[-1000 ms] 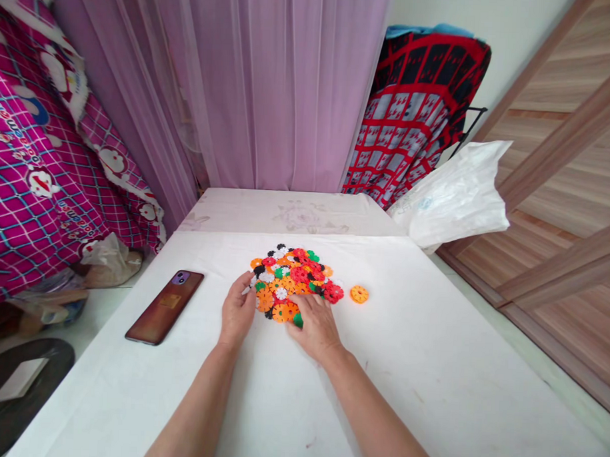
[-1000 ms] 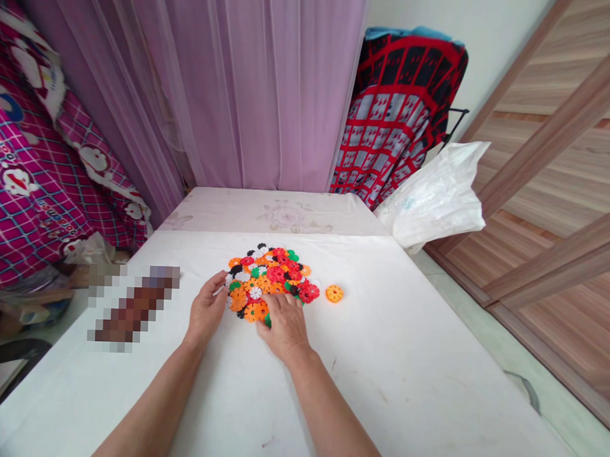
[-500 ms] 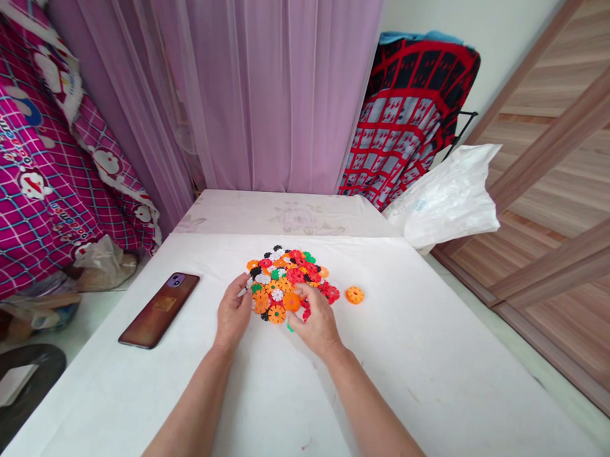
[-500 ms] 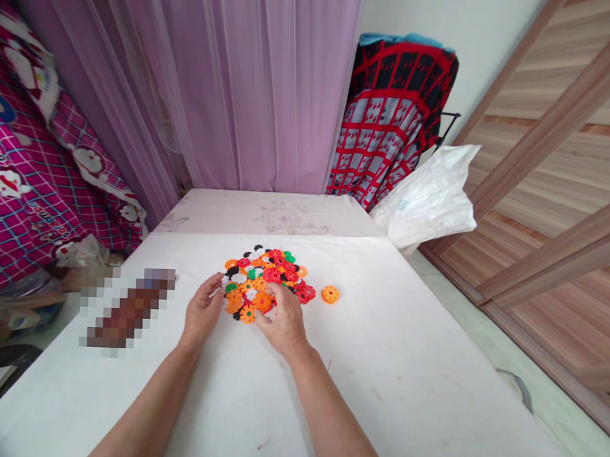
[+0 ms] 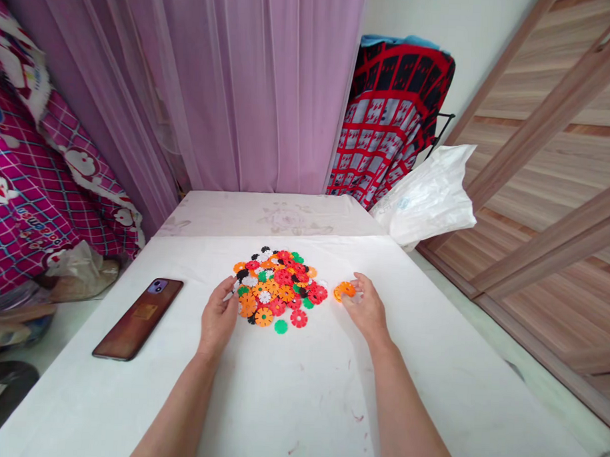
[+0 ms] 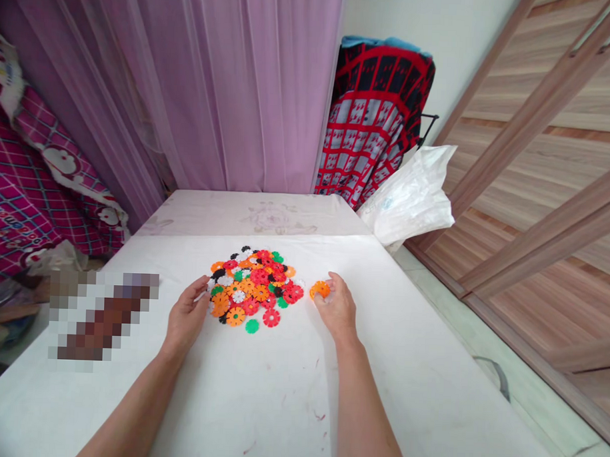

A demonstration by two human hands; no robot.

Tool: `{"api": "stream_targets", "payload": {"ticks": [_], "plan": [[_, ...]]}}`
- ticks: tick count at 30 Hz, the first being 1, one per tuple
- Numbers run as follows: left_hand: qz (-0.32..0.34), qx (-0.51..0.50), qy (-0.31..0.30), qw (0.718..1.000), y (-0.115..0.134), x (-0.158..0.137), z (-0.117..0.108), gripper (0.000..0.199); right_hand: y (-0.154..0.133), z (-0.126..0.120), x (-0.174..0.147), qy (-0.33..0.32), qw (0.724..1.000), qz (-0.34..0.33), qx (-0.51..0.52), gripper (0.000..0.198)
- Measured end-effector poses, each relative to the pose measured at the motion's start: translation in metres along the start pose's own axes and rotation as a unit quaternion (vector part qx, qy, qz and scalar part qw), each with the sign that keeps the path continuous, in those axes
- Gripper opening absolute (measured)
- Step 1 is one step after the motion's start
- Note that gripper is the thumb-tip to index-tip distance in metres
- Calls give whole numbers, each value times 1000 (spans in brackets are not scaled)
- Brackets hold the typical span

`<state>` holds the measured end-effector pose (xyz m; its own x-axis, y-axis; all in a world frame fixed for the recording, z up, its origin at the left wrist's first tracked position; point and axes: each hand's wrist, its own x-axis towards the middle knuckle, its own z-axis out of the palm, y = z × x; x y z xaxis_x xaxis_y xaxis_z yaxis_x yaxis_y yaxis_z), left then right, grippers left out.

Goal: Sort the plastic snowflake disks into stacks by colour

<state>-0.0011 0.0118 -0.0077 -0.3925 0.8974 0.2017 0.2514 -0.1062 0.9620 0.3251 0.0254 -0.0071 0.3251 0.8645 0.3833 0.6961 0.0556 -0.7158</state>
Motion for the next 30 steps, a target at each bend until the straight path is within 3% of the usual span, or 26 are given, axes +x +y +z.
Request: {"api": "stream_targets", "payload": {"ticks": [9,20,26,30], "plan": [[0,2,1,1000,0,0,0,36,3,6,-1,-16,998,-40,-39,51],[-7,6,-9,1000,1,-1,-1,37,2,9,-4,-53,984,-64,-157,44],[4,10,-2,1000,-1,-1,0,35,9,8,-1,-48,984,-65,-162,43],[-1,-7,10,1000,-5,1,0,35,-12,6,-4,7,984,-115,-133,36]]}}
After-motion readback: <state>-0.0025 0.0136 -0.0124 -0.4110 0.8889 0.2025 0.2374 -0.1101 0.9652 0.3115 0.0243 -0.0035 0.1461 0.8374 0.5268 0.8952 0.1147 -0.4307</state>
